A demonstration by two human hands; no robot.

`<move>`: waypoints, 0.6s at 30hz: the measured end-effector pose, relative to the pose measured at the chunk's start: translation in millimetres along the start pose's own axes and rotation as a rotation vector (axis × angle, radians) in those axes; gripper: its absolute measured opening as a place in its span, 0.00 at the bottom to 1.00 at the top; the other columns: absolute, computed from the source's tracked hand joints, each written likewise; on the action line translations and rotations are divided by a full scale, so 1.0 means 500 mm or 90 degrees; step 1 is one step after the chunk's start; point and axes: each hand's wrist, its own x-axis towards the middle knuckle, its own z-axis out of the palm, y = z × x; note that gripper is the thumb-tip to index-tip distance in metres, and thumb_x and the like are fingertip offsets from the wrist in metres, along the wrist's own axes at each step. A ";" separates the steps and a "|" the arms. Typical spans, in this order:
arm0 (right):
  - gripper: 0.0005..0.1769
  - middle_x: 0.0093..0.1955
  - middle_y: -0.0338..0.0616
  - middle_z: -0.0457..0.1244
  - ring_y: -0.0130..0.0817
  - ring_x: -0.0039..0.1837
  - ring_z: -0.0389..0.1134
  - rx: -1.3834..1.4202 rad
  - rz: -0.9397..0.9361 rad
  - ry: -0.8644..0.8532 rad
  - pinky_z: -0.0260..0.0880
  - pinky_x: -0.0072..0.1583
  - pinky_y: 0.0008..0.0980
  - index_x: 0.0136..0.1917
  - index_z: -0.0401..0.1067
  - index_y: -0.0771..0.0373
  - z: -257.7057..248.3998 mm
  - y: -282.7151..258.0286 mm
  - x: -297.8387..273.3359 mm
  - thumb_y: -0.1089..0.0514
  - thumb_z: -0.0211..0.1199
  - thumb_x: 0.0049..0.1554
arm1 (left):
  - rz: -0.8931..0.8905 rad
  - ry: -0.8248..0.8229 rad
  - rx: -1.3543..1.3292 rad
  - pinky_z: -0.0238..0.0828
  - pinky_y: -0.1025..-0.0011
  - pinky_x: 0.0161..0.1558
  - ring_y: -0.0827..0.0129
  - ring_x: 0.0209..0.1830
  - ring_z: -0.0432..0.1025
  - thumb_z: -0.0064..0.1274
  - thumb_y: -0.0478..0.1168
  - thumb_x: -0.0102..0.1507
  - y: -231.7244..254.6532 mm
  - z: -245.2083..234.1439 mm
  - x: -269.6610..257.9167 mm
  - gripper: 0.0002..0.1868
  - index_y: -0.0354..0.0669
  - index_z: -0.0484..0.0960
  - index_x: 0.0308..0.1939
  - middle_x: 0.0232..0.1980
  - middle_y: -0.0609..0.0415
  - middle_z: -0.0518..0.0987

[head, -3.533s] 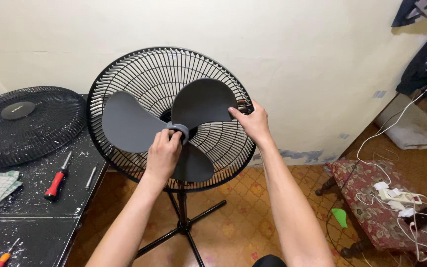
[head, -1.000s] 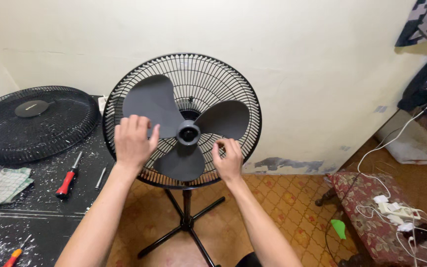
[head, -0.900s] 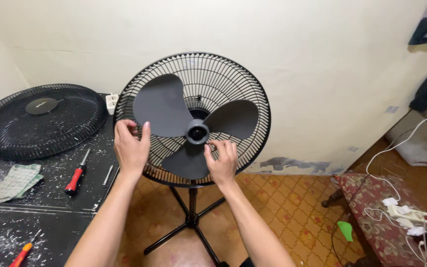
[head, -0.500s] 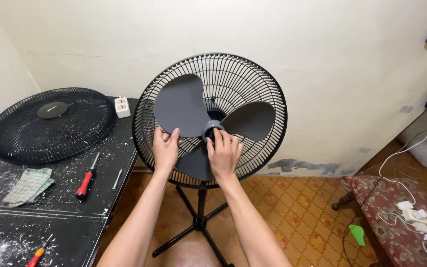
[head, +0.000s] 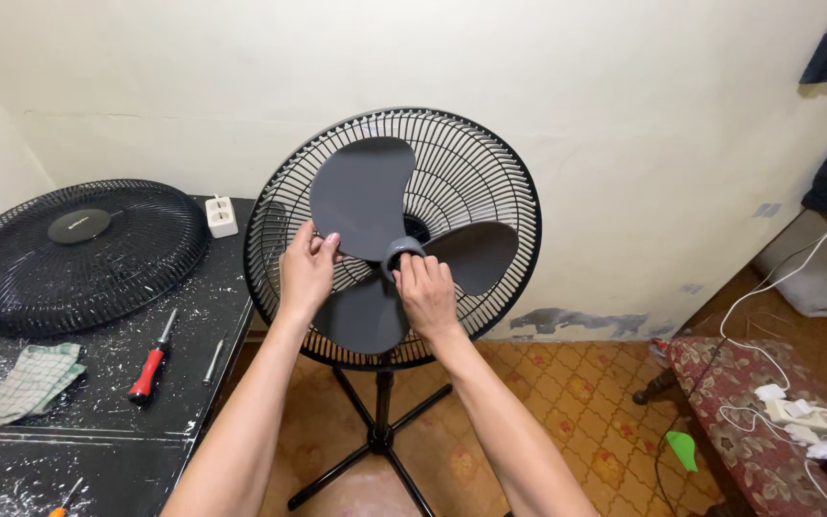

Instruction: The person wipes a fan blade with a cloth, then attaches the blade to the fan motor and secures it by hand. The person then attaches the front fan cage to enclose the blade. The fan is placed on a black table in a room with off-white walls.

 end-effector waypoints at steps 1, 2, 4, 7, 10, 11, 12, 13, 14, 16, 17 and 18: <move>0.21 0.49 0.43 0.64 0.39 0.51 0.62 0.005 0.010 0.003 0.61 0.50 0.38 0.61 0.73 0.67 -0.003 0.001 0.001 0.52 0.65 0.59 | -0.001 0.012 0.129 0.74 0.71 0.43 0.69 0.40 0.81 0.53 0.41 0.69 0.012 -0.007 -0.005 0.16 0.40 0.78 0.59 0.38 0.53 0.85; 0.22 0.49 0.43 0.64 0.39 0.50 0.62 0.009 0.021 0.006 0.61 0.49 0.39 0.60 0.73 0.66 -0.008 0.005 -0.001 0.52 0.65 0.57 | 0.009 0.032 0.171 0.75 0.69 0.42 0.68 0.39 0.80 0.54 0.44 0.69 0.019 -0.014 -0.010 0.16 0.42 0.79 0.58 0.37 0.57 0.83; 0.22 0.53 0.44 0.65 0.40 0.53 0.62 0.064 0.014 0.008 0.62 0.51 0.38 0.62 0.72 0.66 -0.023 0.014 -0.005 0.52 0.65 0.59 | 0.029 0.072 0.256 0.75 0.66 0.42 0.68 0.36 0.78 0.55 0.51 0.69 0.011 -0.050 -0.016 0.17 0.45 0.81 0.55 0.36 0.64 0.80; 0.22 0.60 0.45 0.65 0.41 0.61 0.63 0.095 -0.015 0.026 0.62 0.58 0.41 0.64 0.72 0.64 -0.055 0.041 -0.008 0.54 0.64 0.58 | 0.236 0.314 0.431 0.64 0.57 0.51 0.59 0.42 0.70 0.58 0.55 0.69 -0.033 -0.136 -0.007 0.19 0.43 0.78 0.47 0.38 0.53 0.75; 0.26 0.69 0.50 0.62 0.44 0.72 0.60 0.026 -0.029 0.042 0.58 0.67 0.46 0.68 0.71 0.62 -0.080 0.081 0.006 0.54 0.60 0.58 | 0.270 0.304 0.290 0.64 0.55 0.58 0.52 0.52 0.69 0.50 0.56 0.74 -0.076 -0.202 0.006 0.26 0.36 0.70 0.61 0.52 0.41 0.72; 0.27 0.73 0.52 0.61 0.45 0.76 0.59 -0.007 -0.028 0.045 0.56 0.70 0.48 0.70 0.70 0.62 -0.084 0.091 0.009 0.54 0.59 0.58 | 0.250 0.256 0.234 0.65 0.54 0.60 0.51 0.56 0.70 0.46 0.56 0.76 -0.089 -0.211 0.007 0.29 0.34 0.68 0.68 0.57 0.38 0.72; 0.29 0.74 0.53 0.60 0.46 0.77 0.57 -0.022 -0.013 0.017 0.54 0.71 0.50 0.70 0.69 0.63 -0.086 0.098 0.008 0.53 0.57 0.57 | 0.209 0.182 0.183 0.64 0.55 0.62 0.50 0.59 0.70 0.39 0.59 0.76 -0.100 -0.211 0.010 0.31 0.36 0.68 0.70 0.59 0.39 0.73; 0.30 0.74 0.53 0.60 0.46 0.77 0.56 -0.037 0.002 -0.012 0.52 0.73 0.52 0.71 0.68 0.64 -0.084 0.104 0.007 0.52 0.56 0.57 | 0.168 0.107 0.132 0.63 0.55 0.64 0.50 0.63 0.70 0.33 0.61 0.76 -0.109 -0.207 0.014 0.33 0.37 0.67 0.71 0.61 0.39 0.74; 0.31 0.75 0.53 0.59 0.47 0.78 0.55 -0.054 0.016 -0.040 0.50 0.75 0.54 0.72 0.67 0.65 -0.078 0.113 0.005 0.51 0.55 0.57 | 0.128 0.033 0.078 0.63 0.56 0.66 0.49 0.66 0.70 0.26 0.63 0.76 -0.118 -0.195 0.021 0.36 0.38 0.67 0.73 0.63 0.40 0.75; 0.32 0.76 0.55 0.57 0.47 0.80 0.53 -0.065 0.088 -0.066 0.46 0.77 0.54 0.74 0.64 0.67 -0.063 0.104 -0.023 0.51 0.53 0.59 | 0.045 0.019 0.115 0.59 0.54 0.65 0.45 0.68 0.66 0.23 0.66 0.74 -0.135 -0.153 0.016 0.40 0.37 0.65 0.73 0.65 0.36 0.73; 0.33 0.77 0.56 0.56 0.47 0.81 0.51 -0.070 0.124 -0.079 0.45 0.78 0.54 0.75 0.62 0.67 -0.056 0.093 -0.045 0.50 0.52 0.60 | 0.003 0.012 0.133 0.58 0.54 0.65 0.43 0.69 0.64 0.22 0.67 0.73 -0.142 -0.139 0.009 0.42 0.37 0.65 0.73 0.66 0.35 0.72; 0.32 0.72 0.56 0.61 0.47 0.75 0.59 -0.051 0.153 -0.040 0.53 0.72 0.52 0.71 0.67 0.69 -0.048 0.074 -0.070 0.50 0.52 0.59 | 0.009 0.035 0.105 0.60 0.56 0.64 0.45 0.66 0.66 0.23 0.68 0.72 -0.146 -0.129 0.001 0.42 0.37 0.67 0.71 0.63 0.36 0.75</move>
